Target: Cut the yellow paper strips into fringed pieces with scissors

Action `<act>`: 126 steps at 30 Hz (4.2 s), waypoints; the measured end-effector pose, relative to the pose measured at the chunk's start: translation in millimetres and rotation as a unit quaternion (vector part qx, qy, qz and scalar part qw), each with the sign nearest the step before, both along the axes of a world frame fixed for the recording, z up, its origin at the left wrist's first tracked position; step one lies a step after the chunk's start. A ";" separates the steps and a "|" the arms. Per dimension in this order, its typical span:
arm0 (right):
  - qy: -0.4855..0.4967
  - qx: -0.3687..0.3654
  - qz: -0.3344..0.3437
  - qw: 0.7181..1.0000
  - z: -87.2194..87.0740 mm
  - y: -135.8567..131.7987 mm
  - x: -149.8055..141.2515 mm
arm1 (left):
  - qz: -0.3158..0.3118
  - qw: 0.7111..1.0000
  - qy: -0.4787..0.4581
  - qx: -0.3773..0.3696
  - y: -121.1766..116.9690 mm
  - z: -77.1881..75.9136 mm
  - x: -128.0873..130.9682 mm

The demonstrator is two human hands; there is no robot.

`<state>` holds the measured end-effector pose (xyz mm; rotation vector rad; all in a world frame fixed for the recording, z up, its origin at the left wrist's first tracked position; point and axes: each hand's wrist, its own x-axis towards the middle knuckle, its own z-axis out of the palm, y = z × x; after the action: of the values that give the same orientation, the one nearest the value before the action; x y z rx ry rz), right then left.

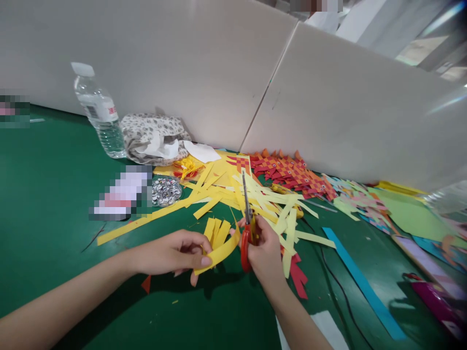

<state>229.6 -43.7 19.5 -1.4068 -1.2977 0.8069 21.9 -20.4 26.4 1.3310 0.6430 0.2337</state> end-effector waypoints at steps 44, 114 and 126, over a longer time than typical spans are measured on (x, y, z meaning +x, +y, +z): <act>0.219 -0.024 -0.106 0.970 5.1 5.6 3.5 | 0.082 0.996 0.020 -0.010 1.9 2.1 2.3; 0.338 -0.067 -0.062 0.937 6.9 -0.9 -12.2 | 0.205 0.977 0.039 0.052 1.0 -8.3 8.3; 0.343 -0.018 -0.106 0.933 1.6 3.4 -7.4 | 0.257 0.966 0.037 0.021 4.6 -8.3 5.3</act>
<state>222.2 -40.3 21.2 -1.1122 -0.5837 1.0506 27.2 -15.8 18.1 1.1969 1.0484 0.6214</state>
